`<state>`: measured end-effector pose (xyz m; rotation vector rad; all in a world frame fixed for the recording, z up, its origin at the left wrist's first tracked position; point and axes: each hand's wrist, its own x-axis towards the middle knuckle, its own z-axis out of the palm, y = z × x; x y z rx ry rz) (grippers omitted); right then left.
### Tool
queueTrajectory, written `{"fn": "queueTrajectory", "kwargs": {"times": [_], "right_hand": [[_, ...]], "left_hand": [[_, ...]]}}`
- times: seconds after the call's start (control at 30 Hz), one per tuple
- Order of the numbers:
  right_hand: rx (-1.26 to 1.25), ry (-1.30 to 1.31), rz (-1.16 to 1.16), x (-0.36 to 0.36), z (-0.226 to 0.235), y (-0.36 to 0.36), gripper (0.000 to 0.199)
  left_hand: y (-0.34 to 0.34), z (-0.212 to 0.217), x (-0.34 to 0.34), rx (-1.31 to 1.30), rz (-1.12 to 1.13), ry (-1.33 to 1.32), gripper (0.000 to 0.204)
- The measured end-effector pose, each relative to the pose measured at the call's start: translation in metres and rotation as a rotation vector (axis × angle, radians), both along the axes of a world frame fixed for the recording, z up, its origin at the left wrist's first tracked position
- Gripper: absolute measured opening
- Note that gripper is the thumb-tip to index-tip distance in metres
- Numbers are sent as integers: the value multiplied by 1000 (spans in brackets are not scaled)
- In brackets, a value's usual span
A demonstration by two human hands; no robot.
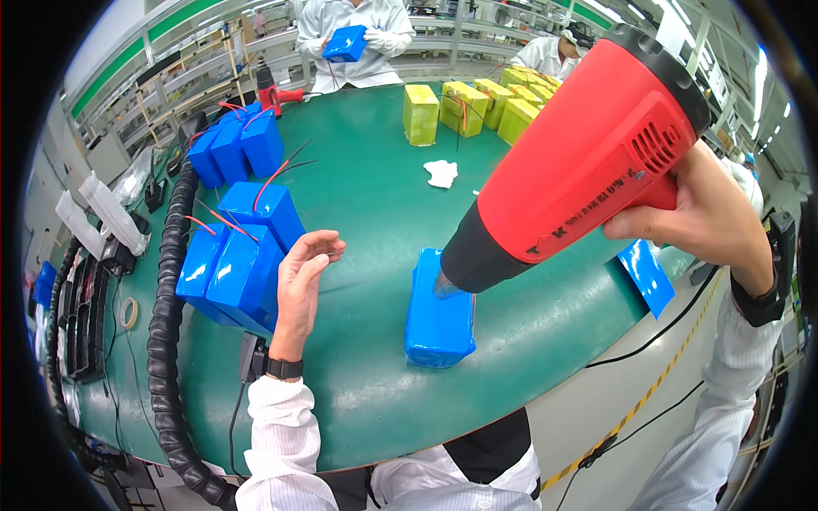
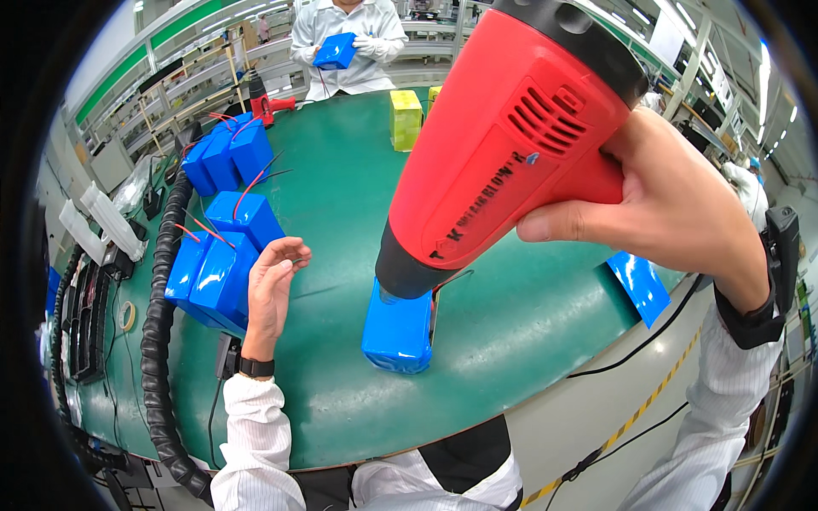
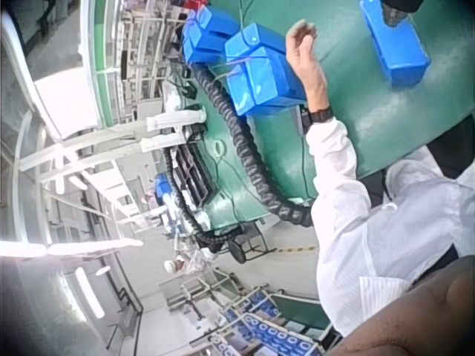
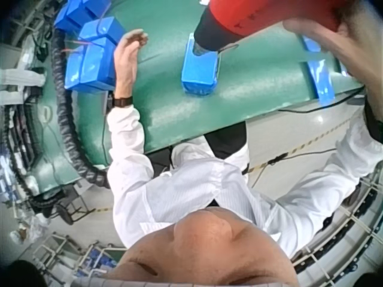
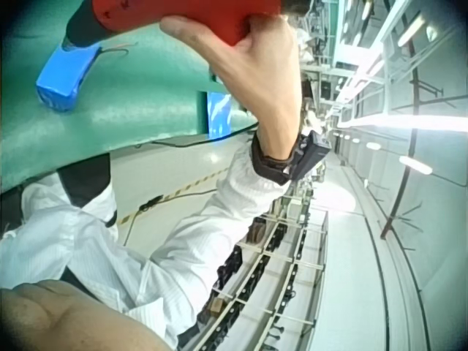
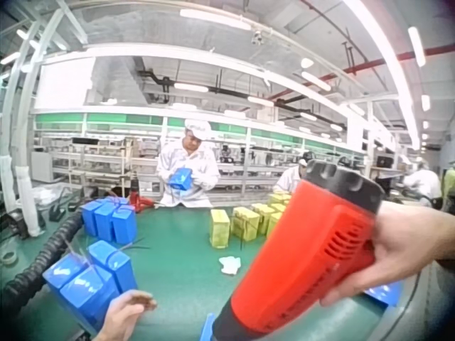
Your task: Using a heat gun to shrink plastic wrapping onto large blue battery packs at an industrial workstation.
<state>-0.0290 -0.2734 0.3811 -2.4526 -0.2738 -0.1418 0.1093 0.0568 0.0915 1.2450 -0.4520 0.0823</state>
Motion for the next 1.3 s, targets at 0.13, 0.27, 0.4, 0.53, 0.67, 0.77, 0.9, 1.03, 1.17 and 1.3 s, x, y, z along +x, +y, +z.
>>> {"fn": "queueTrajectory", "kwargs": {"times": [0.13,0.27,0.4,0.53,0.67,0.77,0.9,1.03,1.17,1.3], "right_hand": [[-88,-187,129,8,-13,-6,58],[-144,-242,221,15,-13,-4,57],[-206,-243,284,18,-12,-7,58],[-213,-302,303,16,-14,-6,59],[-132,-251,241,7,-16,-1,60],[-50,-85,90,0,-1,5,61],[-72,-121,187,-6,-11,-8,61],[-21,81,86,-15,-1,-6,59],[-36,-3,67,-19,-1,4,61],[-126,-179,276,-17,-12,1,53]], "left_hand": [[2,0,0,-1,12,0,37],[3,3,-2,3,21,4,37],[2,2,-1,-8,25,4,37],[4,4,-1,-7,25,1,36],[4,3,-2,-14,27,1,36],[4,4,-1,-9,22,1,37],[4,3,-1,-13,23,3,37],[4,4,-2,-13,25,4,37],[4,3,0,-16,22,2,37],[5,6,-2,-12,32,2,36]]}}
